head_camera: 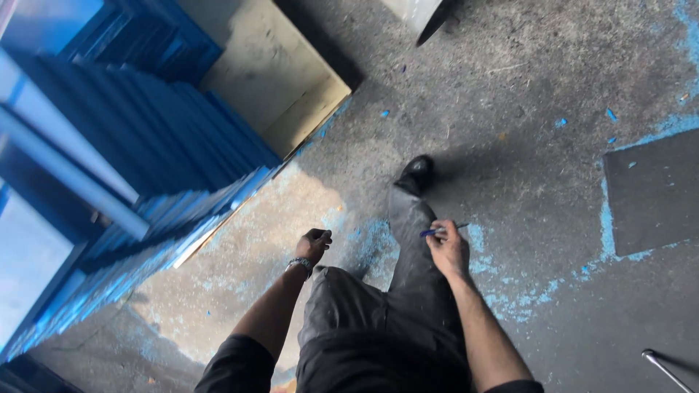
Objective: Measuring blue panels with a tape measure and marking them with a pen.
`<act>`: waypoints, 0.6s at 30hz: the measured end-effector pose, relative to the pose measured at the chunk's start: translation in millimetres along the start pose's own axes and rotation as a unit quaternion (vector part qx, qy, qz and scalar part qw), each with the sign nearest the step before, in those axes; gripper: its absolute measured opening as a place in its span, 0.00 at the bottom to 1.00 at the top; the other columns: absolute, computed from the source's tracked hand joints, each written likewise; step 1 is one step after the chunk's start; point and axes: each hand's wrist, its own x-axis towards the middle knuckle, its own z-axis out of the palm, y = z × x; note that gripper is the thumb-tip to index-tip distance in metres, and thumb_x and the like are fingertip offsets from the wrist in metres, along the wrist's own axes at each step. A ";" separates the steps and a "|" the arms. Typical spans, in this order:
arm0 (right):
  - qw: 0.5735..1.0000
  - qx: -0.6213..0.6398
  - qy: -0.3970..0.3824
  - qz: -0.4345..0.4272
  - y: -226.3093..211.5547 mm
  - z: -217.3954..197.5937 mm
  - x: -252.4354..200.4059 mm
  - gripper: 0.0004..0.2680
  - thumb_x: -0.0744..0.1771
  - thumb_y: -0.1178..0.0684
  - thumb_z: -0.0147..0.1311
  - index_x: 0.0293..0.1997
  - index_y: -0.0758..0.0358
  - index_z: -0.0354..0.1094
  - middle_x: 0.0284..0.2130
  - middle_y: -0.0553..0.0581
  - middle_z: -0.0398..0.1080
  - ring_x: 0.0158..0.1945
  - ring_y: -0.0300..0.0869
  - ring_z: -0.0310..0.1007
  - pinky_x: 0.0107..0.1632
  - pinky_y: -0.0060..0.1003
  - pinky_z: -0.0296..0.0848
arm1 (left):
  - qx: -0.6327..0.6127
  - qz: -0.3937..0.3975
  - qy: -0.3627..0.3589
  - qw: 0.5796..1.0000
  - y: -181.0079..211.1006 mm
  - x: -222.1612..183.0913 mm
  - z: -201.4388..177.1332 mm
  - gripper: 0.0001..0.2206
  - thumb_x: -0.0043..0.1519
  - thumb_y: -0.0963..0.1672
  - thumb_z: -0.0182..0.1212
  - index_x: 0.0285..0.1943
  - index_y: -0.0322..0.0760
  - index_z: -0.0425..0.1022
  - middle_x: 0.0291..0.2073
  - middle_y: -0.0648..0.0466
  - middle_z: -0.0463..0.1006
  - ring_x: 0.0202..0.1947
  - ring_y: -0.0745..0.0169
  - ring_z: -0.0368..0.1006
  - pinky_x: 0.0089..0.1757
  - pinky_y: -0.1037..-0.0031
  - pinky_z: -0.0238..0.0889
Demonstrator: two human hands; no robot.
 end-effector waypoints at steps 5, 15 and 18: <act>0.988 -0.154 -0.031 0.006 19.5 8.5 76.8 0.15 0.62 0.50 0.64 0.54 0.41 0.69 0.46 0.54 0.79 0.53 0.52 0.79 0.54 0.48 0.79 | 0.155 0.016 0.015 0.988 153.2 114.0 67.9 0.22 0.59 0.60 0.60 0.53 0.52 0.81 0.44 0.50 0.84 0.51 0.41 0.77 0.53 0.55 0.70; 0.991 0.014 0.129 0.024 120.1 52.1 157.2 0.14 0.63 0.58 0.61 0.53 0.66 0.70 0.50 0.63 0.77 0.52 0.53 0.80 0.57 0.43 0.76 | 0.255 0.087 0.097 0.958 325.1 491.6 233.5 0.15 0.57 0.52 0.64 0.48 0.47 0.79 0.40 0.56 0.84 0.41 0.54 0.80 0.42 0.64 0.72; 0.992 -0.035 0.120 -0.011 212.1 70.4 168.7 0.14 0.58 0.53 0.65 0.45 0.61 0.71 0.43 0.60 0.79 0.48 0.49 0.82 0.56 0.41 0.79 | 0.195 0.102 0.148 0.964 344.1 586.5 267.1 0.11 0.56 0.49 0.64 0.45 0.50 0.79 0.33 0.60 0.83 0.34 0.60 0.80 0.39 0.66 0.74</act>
